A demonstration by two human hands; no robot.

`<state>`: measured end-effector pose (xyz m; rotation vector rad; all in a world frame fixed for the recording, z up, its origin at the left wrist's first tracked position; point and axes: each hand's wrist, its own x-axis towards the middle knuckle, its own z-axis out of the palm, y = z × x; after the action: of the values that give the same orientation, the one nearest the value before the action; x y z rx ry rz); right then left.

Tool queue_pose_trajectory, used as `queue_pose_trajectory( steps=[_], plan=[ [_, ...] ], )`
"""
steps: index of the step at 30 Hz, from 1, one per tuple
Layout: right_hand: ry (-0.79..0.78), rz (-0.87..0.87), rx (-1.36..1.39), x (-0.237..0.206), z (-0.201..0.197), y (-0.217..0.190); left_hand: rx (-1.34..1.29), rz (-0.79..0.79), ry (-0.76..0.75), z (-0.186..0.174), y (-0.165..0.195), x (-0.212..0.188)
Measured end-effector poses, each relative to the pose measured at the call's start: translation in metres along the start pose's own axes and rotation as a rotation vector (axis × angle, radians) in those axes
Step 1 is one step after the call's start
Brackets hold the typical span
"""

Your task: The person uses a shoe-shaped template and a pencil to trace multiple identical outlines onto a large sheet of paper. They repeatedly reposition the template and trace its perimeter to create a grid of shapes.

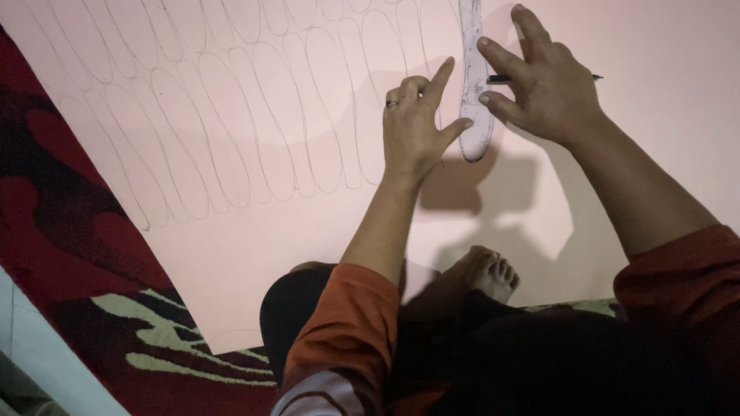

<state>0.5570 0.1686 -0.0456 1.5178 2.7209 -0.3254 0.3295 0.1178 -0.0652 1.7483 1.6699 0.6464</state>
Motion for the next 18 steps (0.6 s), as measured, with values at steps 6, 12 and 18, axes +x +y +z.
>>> queue_pose_trajectory(
  steps=[6, 12, 18],
  plan=[
    [-0.057, 0.040, 0.020, 0.0031, 0.0019, -0.0013, -0.006, -0.011, -0.007, 0.0000, -0.0008, -0.0006],
    [-0.046, 0.039, 0.024, 0.0036, -0.0003, -0.0032, -0.004, -0.001, 0.012, 0.0007, -0.0010, -0.0012],
    [-0.057, 0.046, 0.030, 0.0060, -0.0015, -0.0047, 0.010, 0.007, 0.000, 0.0001, -0.0027, -0.0005]
  ],
)
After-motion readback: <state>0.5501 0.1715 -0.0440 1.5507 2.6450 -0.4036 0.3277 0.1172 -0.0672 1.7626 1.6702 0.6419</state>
